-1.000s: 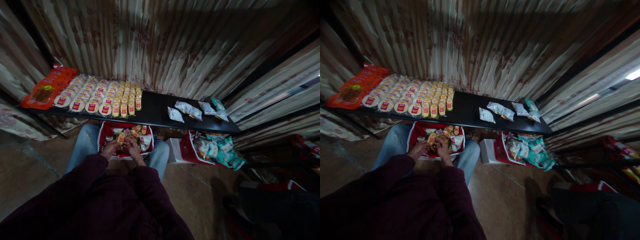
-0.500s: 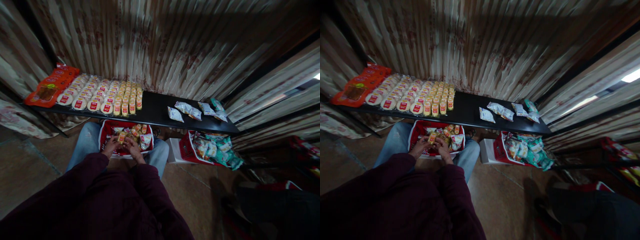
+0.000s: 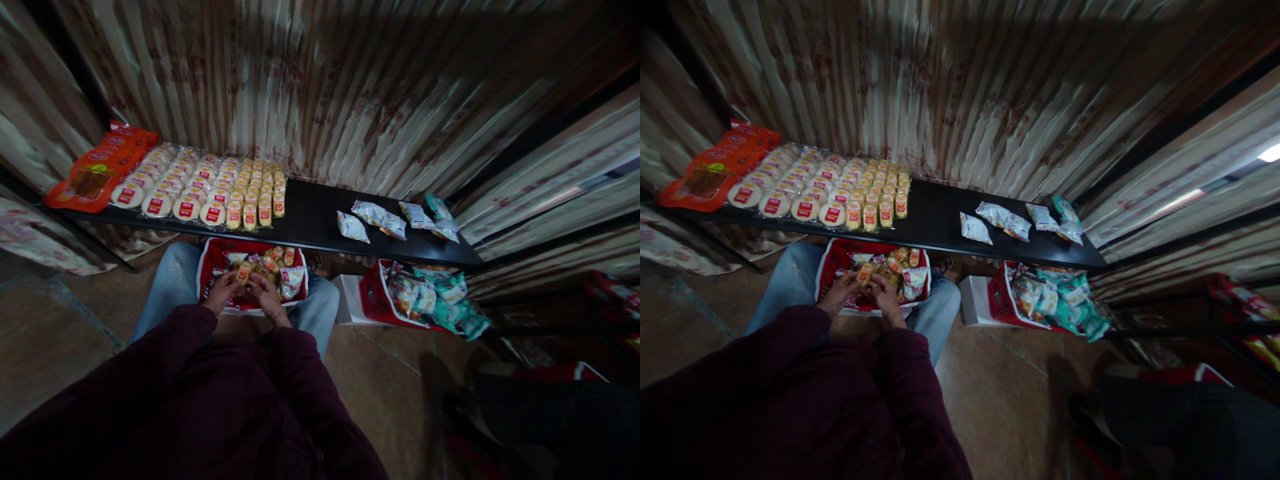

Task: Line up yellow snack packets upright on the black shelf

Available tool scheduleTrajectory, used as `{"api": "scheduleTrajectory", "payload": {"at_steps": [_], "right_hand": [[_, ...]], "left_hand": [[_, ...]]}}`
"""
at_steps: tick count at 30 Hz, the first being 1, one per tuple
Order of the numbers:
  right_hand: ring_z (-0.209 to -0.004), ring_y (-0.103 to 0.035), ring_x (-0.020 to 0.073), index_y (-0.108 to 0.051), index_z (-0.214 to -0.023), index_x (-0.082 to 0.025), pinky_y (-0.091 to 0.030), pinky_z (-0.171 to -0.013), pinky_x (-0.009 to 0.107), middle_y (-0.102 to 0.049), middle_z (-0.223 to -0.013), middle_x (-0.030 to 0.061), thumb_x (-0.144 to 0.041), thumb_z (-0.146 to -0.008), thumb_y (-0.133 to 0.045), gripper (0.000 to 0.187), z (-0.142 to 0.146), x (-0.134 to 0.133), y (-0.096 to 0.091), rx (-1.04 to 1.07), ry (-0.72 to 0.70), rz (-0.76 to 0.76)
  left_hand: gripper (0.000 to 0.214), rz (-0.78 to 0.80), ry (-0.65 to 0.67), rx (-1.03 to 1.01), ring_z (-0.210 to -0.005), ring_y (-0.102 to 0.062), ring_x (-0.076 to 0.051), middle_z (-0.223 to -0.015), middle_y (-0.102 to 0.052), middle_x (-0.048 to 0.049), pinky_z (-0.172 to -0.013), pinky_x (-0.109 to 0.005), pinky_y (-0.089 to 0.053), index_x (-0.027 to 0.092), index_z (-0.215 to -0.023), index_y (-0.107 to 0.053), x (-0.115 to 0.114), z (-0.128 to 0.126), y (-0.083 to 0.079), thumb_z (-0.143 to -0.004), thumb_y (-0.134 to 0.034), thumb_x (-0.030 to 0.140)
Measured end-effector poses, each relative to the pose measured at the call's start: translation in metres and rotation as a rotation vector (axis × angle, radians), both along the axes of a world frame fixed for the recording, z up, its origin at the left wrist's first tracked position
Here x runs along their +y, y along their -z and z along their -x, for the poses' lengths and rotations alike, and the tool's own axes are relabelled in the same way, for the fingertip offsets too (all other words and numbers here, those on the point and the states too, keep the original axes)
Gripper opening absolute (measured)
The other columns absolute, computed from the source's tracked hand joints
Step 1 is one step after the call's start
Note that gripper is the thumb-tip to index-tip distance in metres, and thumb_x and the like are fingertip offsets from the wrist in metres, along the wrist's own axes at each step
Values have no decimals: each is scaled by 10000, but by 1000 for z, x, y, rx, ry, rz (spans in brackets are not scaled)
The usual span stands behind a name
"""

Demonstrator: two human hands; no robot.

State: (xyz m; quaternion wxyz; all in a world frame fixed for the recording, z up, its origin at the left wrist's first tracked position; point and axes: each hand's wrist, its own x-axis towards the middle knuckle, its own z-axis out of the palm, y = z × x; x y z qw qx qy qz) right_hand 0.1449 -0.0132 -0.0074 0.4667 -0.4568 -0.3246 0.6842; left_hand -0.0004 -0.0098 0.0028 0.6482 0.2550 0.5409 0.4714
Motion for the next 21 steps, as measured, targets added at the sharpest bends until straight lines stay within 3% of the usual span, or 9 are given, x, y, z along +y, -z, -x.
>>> {"api": "scheduleTrajectory", "payload": {"at_steps": [8,13,21], "right_hand": [[-949,-667,200,-664,-981,-245,-539,-870,371,-715,-1033,30,-331,-660,-733,339,-1,-2,-6,18,-42,-17],[-993,-656,210,-674,-996,-234,-539,-878,379,-712,-1045,45,-323,-643,-757,373,-1,-2,-6,53,-32,-4],[-984,-657,218,-694,-981,-229,-557,-855,372,-706,-1053,53,-415,-611,-788,425,0,1,-3,-5,21,19]], "left_hand": [[363,45,33,-3,-615,-643,-113,-789,-683,-17,-588,-222,-503,131,-940,-601,1,-1,2,-636,-792,183],[291,113,27,-56,-570,-649,-124,-737,-688,-36,-520,-202,-455,115,-958,-607,3,2,3,-701,-733,168],[106,235,-10,-186,-567,-668,-167,-680,-690,-85,-584,-262,-520,90,-849,-631,7,6,-5,-813,-567,166]]}}
